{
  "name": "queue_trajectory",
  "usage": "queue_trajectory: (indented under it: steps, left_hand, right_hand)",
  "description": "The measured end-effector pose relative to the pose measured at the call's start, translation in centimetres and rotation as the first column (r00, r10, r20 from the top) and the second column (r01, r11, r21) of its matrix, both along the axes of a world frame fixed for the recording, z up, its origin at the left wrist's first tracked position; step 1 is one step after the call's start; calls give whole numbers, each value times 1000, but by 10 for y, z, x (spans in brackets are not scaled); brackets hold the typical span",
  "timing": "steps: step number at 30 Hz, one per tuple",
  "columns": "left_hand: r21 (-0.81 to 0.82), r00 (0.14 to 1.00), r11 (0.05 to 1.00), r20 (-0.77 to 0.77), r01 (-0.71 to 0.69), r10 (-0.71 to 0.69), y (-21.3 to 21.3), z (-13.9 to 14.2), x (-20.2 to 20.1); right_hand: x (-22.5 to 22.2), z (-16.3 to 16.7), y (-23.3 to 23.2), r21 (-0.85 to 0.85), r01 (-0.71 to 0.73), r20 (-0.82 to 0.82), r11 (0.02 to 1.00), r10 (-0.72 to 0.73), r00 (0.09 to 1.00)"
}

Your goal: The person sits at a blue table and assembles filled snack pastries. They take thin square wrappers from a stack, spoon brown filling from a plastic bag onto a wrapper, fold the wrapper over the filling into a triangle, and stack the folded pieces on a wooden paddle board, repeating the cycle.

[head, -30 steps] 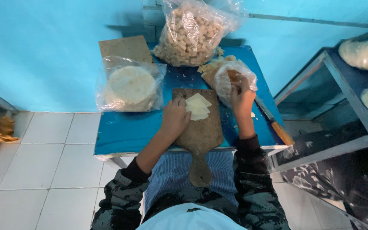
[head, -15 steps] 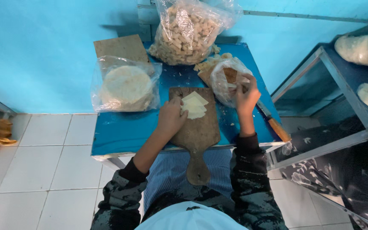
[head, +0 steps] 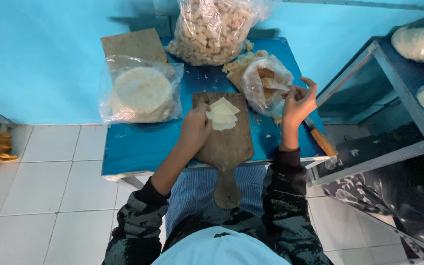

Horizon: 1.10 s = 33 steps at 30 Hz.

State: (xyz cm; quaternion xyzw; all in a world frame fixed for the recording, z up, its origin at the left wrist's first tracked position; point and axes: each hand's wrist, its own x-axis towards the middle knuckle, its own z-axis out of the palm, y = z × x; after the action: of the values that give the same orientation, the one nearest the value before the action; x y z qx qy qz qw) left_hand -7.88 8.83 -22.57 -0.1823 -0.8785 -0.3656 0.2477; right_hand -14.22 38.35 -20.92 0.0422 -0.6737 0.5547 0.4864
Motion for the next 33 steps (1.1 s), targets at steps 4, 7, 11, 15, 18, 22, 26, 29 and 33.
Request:
queue_trajectory:
  steps: [4, 7, 11, 15, 18, 22, 26, 29, 33]
  left_hand:
    - [8, 1000, 1000, -8, -13, 13, 1, 2, 3]
    - [13, 1000, 1000, 18, 6, -6, 1, 3, 2]
    - [34, 1000, 999, 8, 8, -8, 0, -2, -2]
    - [130, 997, 990, 56, 49, -57, -3, -10, -7]
    - [185, 995, 981, 66, 62, -76, -4, -13, -11]
    - [225, 995, 973, 78, 48, -67, -5, -12, -12]
    - [261, 993, 964, 95, 46, -73, -4, -10, -11]
    - [279, 992, 959, 100, 49, -80, -3, -10, -12]
    - [284, 991, 957, 104, 52, -85, -3, -10, -12]
  right_hand:
    - [-1, -3, 6, -73, -58, -17, 996, 57, 998]
    - [-1, -5, 12, -135, -21, -35, 991, 16, 999]
    - [11, -5, 16, -317, -204, -151, 926, 163, 975]
    - [44, -23, 0, -385, -368, -78, 847, 367, 927]
    - [58, -42, -28, -417, -499, 24, 760, 557, 830]
    - [67, -55, -55, -243, -573, 131, 783, 611, 780]
    - [79, -50, -65, -49, -531, 131, 846, 533, 836]
    - [96, -41, -68, 196, -356, 122, 914, 337, 934]
    - [109, -28, -72, 451, -151, -37, 879, 188, 982]
